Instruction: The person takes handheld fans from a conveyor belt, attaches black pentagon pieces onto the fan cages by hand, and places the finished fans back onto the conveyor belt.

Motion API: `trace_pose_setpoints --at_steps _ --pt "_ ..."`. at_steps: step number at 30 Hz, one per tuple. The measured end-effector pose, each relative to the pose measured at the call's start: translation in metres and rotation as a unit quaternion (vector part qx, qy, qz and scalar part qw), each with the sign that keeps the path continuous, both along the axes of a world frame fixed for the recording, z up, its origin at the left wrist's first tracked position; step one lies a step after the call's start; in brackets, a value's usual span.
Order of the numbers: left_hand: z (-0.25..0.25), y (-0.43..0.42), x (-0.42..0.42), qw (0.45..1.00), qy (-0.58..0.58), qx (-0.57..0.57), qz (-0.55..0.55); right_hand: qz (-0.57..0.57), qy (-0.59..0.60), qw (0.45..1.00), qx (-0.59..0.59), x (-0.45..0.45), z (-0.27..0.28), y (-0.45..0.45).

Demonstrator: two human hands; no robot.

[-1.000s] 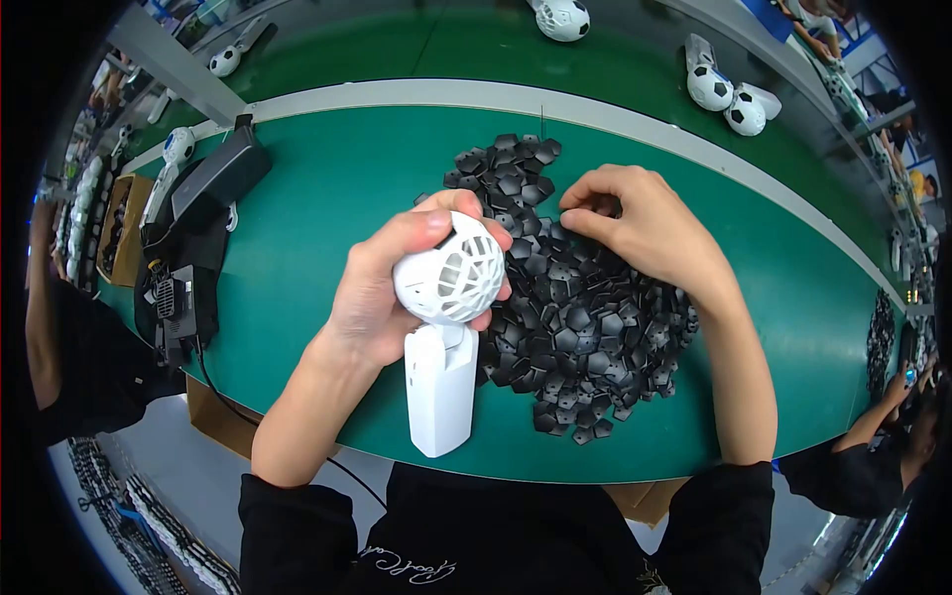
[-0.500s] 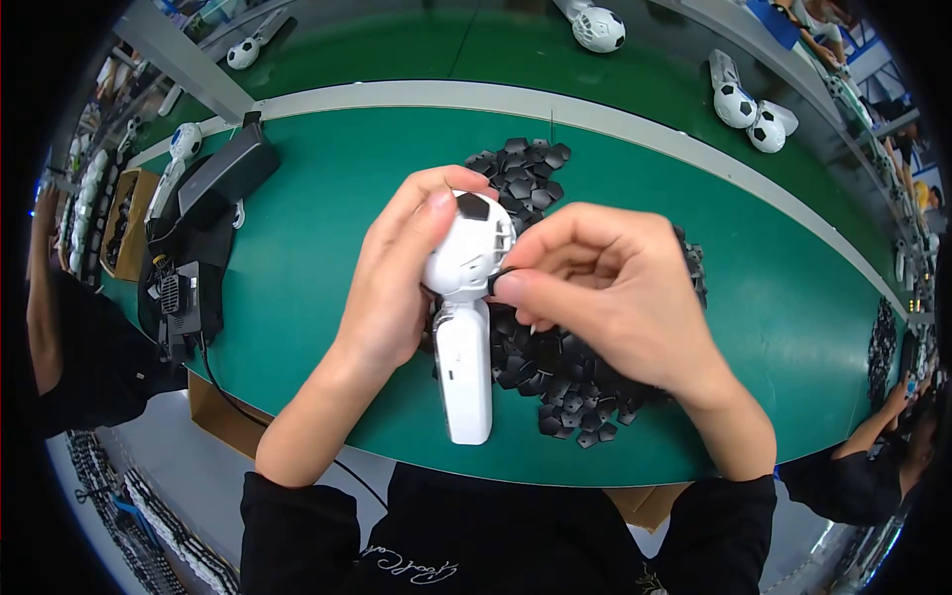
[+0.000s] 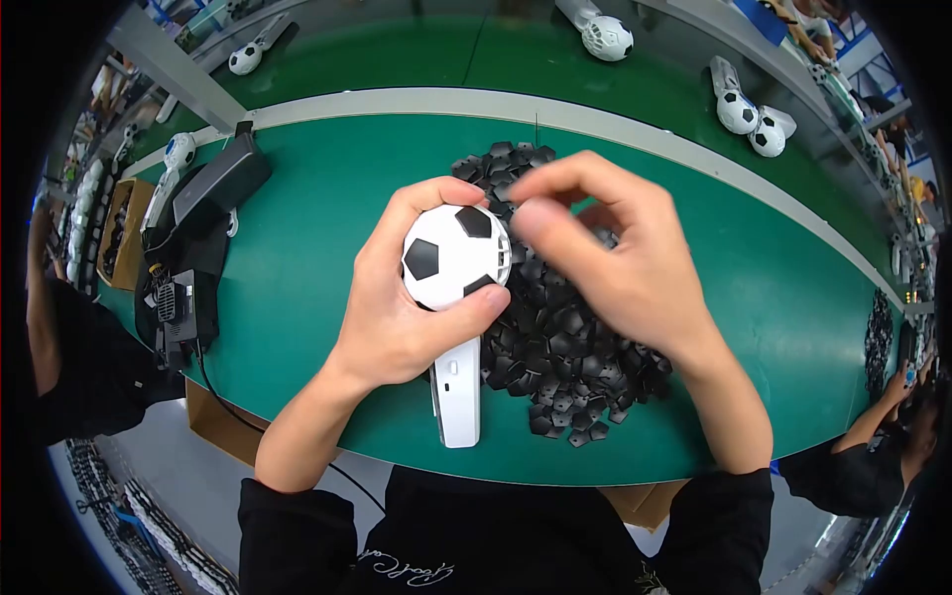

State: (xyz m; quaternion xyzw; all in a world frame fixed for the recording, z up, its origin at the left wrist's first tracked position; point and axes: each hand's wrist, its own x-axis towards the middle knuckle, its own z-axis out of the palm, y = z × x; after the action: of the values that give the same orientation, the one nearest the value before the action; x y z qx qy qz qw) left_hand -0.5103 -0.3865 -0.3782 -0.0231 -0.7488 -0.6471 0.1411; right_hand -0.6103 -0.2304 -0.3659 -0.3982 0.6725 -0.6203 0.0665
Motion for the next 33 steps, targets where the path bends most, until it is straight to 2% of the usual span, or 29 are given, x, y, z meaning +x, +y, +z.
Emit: trace_pose_setpoints --at_steps 1,4,9,12,16,17,19,20,21,23,24,28,29,31,32,33 --pt "0.002 0.002 -0.001 1.0 0.004 0.001 0.004 0.0 0.001 1.0 0.001 0.0 0.003 -0.001" --pt "0.002 0.005 -0.004 1.0 0.012 0.002 0.006 0.04 0.049 0.992 0.106 0.001 0.013 -0.003" --pt "-0.005 0.001 -0.008 0.998 0.015 -0.056 0.007 0.025 0.073 0.989 0.125 -0.003 0.014 -0.002" --pt "-0.006 0.001 -0.009 0.997 -0.019 -0.07 0.001 -0.014 0.188 0.965 0.182 0.003 0.02 0.002" --pt "-0.011 -0.002 -0.013 0.997 -0.02 -0.07 -0.025 0.01 0.201 0.975 0.098 -0.012 0.013 0.003" --pt "-0.013 -0.003 -0.013 0.998 -0.048 -0.017 -0.049 0.014 0.198 0.975 0.097 -0.013 0.008 0.002" --pt "-0.014 -0.005 -0.017 0.987 -0.095 0.089 -0.093 0.019 0.219 0.976 0.002 -0.022 -0.008 -0.003" --pt "-0.012 -0.006 -0.018 0.988 -0.094 0.088 -0.089 0.019 0.229 0.972 -0.045 -0.024 -0.013 -0.006" --pt "-0.011 -0.006 -0.018 0.976 -0.113 0.159 -0.098 0.022 0.228 0.972 -0.047 -0.024 -0.017 -0.007" --pt "-0.008 -0.008 -0.021 0.937 -0.146 0.298 -0.113 0.013 0.308 0.95 -0.052 -0.025 -0.022 -0.012" --pt "-0.009 -0.009 -0.022 0.937 -0.145 0.298 -0.112 0.007 0.347 0.936 -0.052 -0.024 -0.023 -0.012" --pt "-0.017 -0.009 -0.028 0.945 -0.12 0.301 -0.042 -0.018 0.379 0.923 -0.06 -0.017 -0.028 -0.021" --pt "-0.016 -0.01 -0.029 0.94 -0.144 0.306 -0.045 -0.019 0.379 0.924 -0.056 -0.021 -0.025 -0.016" --pt "-0.015 -0.015 -0.029 0.929 -0.194 0.31 -0.051 0.081 0.157 0.984 0.036 -0.038 -0.012 -0.002" --pt "-0.017 -0.017 -0.029 0.929 -0.198 0.31 -0.052 0.129 0.038 0.988 0.08 -0.047 -0.011 0.005" --pt "-0.021 -0.019 -0.028 0.916 -0.183 0.348 -0.075 0.127 0.034 0.988 0.082 -0.059 -0.015 0.009"
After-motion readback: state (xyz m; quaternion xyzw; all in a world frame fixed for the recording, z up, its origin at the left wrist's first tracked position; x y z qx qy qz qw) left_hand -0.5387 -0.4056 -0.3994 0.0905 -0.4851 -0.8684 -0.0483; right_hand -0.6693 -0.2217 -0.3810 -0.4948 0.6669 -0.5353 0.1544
